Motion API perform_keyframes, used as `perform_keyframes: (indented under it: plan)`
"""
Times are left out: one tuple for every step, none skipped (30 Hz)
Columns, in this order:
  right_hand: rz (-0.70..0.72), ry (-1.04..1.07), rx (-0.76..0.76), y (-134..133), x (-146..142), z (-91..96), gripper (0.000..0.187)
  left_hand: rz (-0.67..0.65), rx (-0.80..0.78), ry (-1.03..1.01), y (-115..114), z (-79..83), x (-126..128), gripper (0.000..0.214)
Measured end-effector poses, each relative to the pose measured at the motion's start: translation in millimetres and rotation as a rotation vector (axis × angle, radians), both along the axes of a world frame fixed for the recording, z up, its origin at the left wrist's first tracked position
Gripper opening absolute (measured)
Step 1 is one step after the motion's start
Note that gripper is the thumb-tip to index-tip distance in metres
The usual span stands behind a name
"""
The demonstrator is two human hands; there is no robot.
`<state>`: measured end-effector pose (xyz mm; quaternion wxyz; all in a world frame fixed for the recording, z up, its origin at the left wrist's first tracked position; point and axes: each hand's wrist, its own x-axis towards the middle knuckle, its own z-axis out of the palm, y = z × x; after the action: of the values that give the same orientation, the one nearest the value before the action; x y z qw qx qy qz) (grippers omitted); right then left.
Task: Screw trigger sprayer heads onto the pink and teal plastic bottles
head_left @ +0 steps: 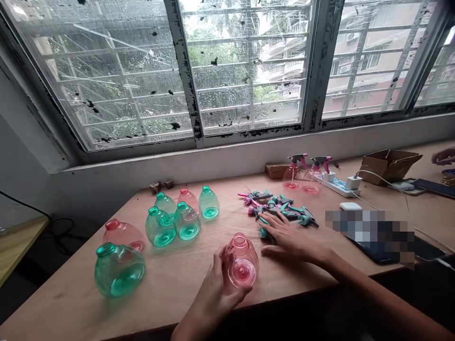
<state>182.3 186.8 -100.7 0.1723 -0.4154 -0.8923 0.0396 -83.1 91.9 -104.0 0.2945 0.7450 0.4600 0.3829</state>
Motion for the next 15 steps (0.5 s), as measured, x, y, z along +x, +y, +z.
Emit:
perform_keyframes:
  plan:
    - [0.001, 0.011, -0.035, -1.2, 4.1, 0.7, 0.075, -0.001, 0.004, 0.005, 0.2, -0.1, -0.1, 0.08]
    - [-0.005, 0.021, -0.069, -1.9, 9.3, 1.8, 0.079, -0.004, 0.004, 0.017, 0.8, -0.6, -0.6, 0.08]
    - [-0.016, 0.032, -0.101, -2.2, 15.3, 3.3, 0.08, -0.004, 0.002, 0.033, 1.6, -1.3, -1.2, 0.081]
    - [-0.026, 0.043, -0.126, -2.2, 21.7, 4.7, 0.081, -0.007, -0.005, 0.053, 2.4, -2.0, -1.9, 0.081]
    - [-0.034, 0.054, -0.144, -1.9, 28.1, 6.1, 0.08, -0.011, -0.012, 0.07, 3.0, -2.5, -2.4, 0.082]
    - [-0.044, 0.065, -0.153, -1.3, 34.2, 7.3, 0.077, -0.012, -0.018, 0.077, 3.3, -2.5, -2.9, 0.083]
    - [-0.057, 0.071, -0.155, -0.1, 39.5, 8.5, 0.073, -0.006, -0.024, 0.075, 3.2, -2.0, -3.1, 0.083]
    - [-0.072, 0.074, -0.147, 1.8, 43.7, 9.8, 0.068, -0.001, -0.036, 0.068, 2.6, -1.0, -3.1, 0.083]
    - [-0.09, 0.077, -0.127, 4.7, 46.4, 11.2, 0.062, 0.001, -0.054, 0.058, 1.8, 0.3, -2.9, 0.083]
    - [-0.104, 0.084, -0.097, 9.0, 47.4, 12.8, 0.058, 0.005, -0.075, 0.044, 1.0, 1.6, -2.6, 0.081]
    - [-0.109, 0.093, -0.064, 14.6, 46.8, 14.5, 0.053, 0.009, -0.092, 0.029, 0.5, 2.5, -2.4, 0.08]
    - [-0.105, 0.102, -0.032, 21.7, 44.3, 16.1, 0.049, 0.015, -0.102, 0.014, 0.4, 2.5, -2.1, 0.078]
    - [-0.095, 0.107, -0.005, 30.1, 40.2, 17.4, 0.046, 0.021, -0.104, 0.002, 1.0, 1.6, -1.7, 0.078]
    - [-0.084, 0.102, 0.01, 39.3, 34.6, 18.3, 0.045, 0.029, -0.099, -0.011, 2.3, -0.3, -1.4, 0.077]
    - [-0.077, 0.088, 0.014, 49.0, 27.9, 18.6, 0.045, 0.04, -0.089, -0.026, 4.1, -2.8, -1.0, 0.077]
